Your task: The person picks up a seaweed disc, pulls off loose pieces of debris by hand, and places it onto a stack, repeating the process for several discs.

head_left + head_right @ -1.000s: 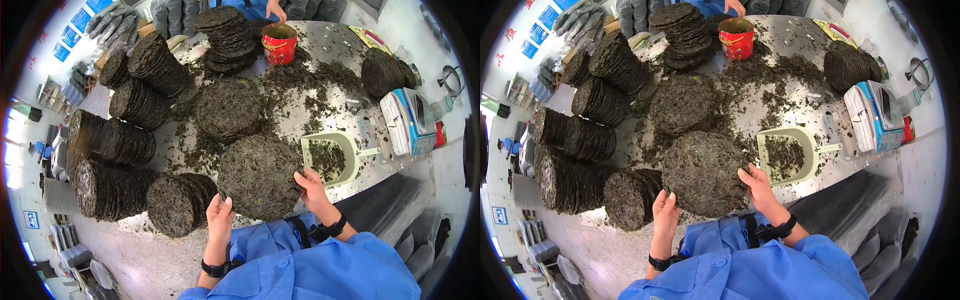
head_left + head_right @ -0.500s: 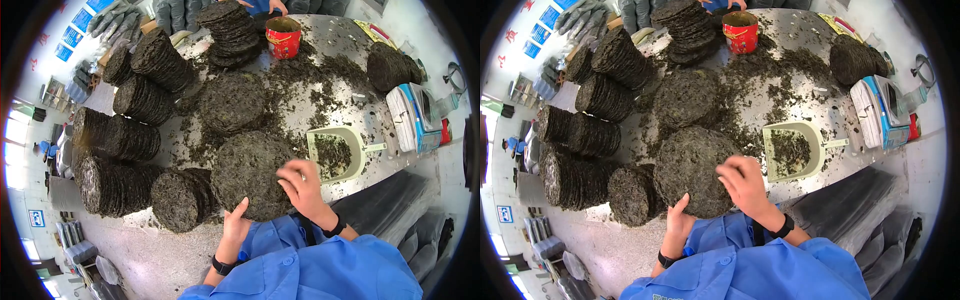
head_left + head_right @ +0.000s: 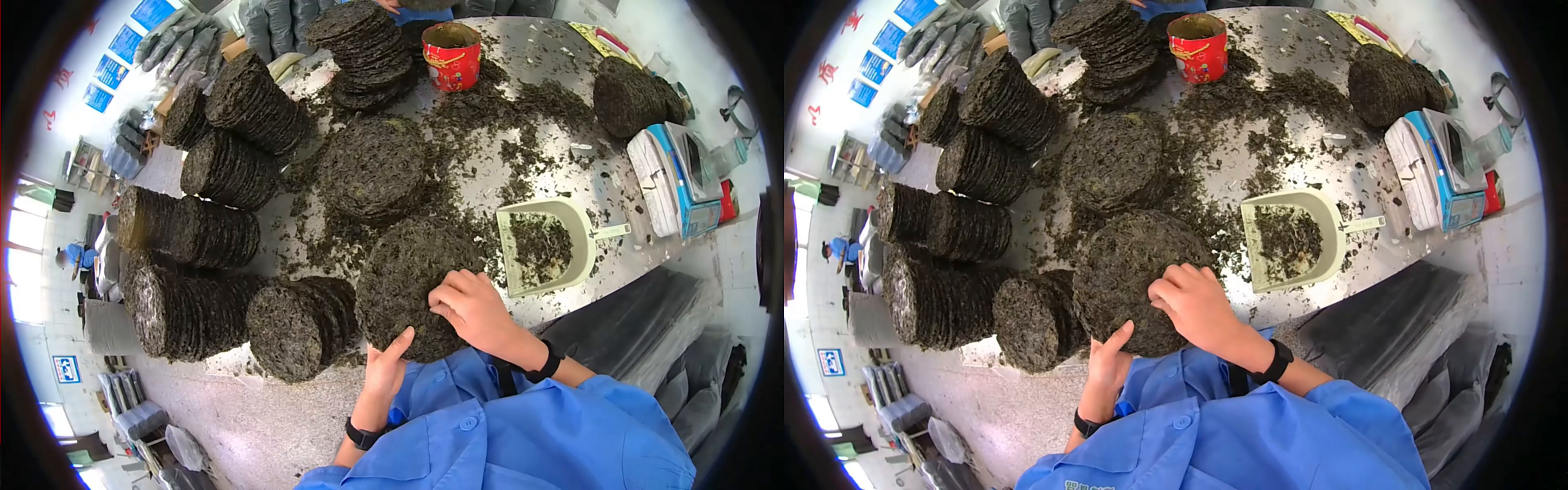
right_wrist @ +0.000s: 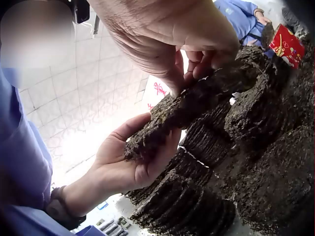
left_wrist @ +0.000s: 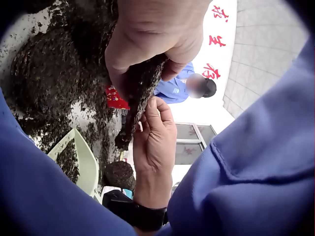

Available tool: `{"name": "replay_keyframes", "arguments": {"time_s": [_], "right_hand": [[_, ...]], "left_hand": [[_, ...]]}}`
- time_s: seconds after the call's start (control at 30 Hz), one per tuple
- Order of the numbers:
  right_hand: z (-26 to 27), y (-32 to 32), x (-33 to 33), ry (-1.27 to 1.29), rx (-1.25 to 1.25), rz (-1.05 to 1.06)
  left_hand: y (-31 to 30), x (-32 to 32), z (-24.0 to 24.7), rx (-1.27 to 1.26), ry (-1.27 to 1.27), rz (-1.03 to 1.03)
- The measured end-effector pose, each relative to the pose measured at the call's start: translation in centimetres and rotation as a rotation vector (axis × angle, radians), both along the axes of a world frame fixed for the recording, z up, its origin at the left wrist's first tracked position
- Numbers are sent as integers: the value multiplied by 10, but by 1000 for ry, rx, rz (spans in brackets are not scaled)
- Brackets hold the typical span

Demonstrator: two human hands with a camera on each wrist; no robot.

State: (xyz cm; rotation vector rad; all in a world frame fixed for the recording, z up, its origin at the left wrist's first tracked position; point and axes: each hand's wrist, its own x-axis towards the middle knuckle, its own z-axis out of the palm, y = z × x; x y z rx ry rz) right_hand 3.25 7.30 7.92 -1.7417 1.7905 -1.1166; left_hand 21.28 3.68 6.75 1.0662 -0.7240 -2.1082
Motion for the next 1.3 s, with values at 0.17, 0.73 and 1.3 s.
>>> {"name": "replay_keyframes", "arguments": {"time_s": [0.17, 0.73, 1.3], "right_hand": [[-8, -3, -3, 150, -10, 96], [-156, 71, -183, 616, -44, -561], [-38, 4, -63, -552, 8, 232]], "left_hand": [[-2, -1, -3, 25, 15, -19], [-7, 17, -3, 209, 63, 122], [-29, 25, -13, 58, 396, 139]]}}
